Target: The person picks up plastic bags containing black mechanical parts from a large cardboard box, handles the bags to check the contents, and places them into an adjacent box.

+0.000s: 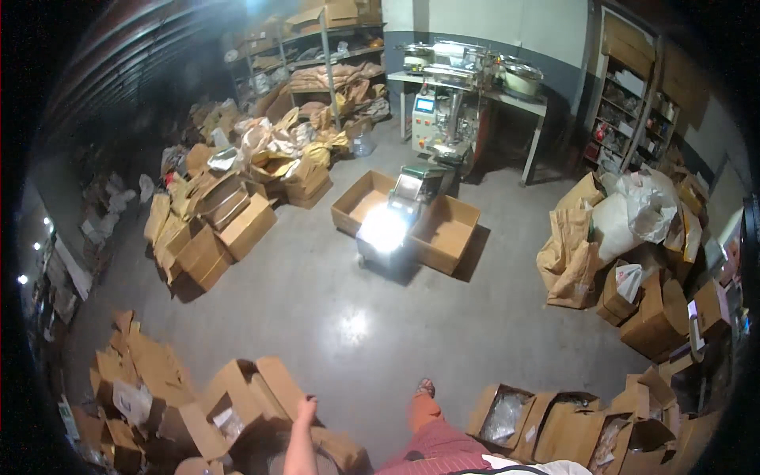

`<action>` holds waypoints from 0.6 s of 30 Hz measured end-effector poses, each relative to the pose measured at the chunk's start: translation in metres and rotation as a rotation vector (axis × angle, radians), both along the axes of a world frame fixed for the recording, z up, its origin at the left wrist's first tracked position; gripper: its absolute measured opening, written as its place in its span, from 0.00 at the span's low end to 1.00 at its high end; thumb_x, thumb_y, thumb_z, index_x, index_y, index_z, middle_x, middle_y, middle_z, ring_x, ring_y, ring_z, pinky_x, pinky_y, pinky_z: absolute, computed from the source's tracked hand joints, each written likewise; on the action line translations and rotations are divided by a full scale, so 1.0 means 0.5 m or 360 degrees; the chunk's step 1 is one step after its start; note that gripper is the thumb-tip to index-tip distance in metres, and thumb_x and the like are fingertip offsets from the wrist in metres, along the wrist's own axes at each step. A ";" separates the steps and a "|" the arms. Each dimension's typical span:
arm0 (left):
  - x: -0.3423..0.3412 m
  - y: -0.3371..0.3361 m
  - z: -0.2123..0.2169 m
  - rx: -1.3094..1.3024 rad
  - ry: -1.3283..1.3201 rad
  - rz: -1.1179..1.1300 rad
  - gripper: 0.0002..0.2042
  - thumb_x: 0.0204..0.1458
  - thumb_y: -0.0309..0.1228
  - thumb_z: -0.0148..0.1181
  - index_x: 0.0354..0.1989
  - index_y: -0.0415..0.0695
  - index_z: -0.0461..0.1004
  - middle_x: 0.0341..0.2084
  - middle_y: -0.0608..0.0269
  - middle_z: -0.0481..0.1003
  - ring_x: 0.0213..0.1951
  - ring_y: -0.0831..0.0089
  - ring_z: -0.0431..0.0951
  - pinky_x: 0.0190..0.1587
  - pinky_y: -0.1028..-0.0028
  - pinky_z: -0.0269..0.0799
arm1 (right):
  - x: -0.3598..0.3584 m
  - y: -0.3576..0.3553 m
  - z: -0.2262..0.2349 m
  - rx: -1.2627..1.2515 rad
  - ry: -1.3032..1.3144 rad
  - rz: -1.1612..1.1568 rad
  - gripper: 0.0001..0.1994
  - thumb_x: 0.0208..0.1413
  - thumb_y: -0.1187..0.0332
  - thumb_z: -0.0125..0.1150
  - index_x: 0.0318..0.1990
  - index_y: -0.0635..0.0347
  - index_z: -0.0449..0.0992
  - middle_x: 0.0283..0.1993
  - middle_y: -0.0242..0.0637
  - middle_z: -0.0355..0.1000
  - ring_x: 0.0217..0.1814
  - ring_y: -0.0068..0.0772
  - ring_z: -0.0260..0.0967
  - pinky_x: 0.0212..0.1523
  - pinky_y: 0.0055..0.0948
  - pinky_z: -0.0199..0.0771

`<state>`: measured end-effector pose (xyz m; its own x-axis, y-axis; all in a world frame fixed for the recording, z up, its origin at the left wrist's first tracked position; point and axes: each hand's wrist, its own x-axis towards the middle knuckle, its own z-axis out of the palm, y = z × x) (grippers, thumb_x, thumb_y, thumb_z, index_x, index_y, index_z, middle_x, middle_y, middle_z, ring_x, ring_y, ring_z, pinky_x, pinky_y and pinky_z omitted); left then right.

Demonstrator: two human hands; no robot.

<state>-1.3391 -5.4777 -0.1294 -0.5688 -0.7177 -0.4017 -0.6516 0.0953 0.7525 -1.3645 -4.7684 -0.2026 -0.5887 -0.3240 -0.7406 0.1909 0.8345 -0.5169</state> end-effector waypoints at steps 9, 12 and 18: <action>-0.404 0.282 0.061 0.0239 -0.0513 -0.1852 0.21 0.59 0.39 0.54 0.60 0.49 0.72 0.48 0.53 0.79 0.47 0.57 0.80 0.49 0.62 0.75 | -0.432 0.007 0.038 0.0318 0.0158 0.0511 0.16 0.57 0.58 0.56 0.43 0.58 0.82 0.47 0.53 0.78 0.50 0.57 0.76 0.51 0.48 0.75; -0.551 0.314 0.101 0.0683 -0.0680 -0.0931 0.18 0.55 0.30 0.58 0.54 0.38 0.75 0.41 0.57 0.81 0.39 0.70 0.81 0.43 0.70 0.76 | -0.561 0.079 -0.001 0.0255 0.0498 0.0408 0.14 0.53 0.59 0.60 0.40 0.58 0.83 0.43 0.51 0.79 0.44 0.54 0.78 0.44 0.46 0.79; -0.682 0.074 -0.020 0.0515 -0.1653 -0.0867 0.18 0.52 0.44 0.61 0.43 0.45 0.83 0.37 0.61 0.83 0.40 0.68 0.82 0.44 0.65 0.77 | -0.906 0.025 0.043 -0.0339 -0.0068 -0.0753 0.13 0.52 0.63 0.60 0.40 0.60 0.82 0.39 0.47 0.79 0.42 0.48 0.78 0.42 0.42 0.77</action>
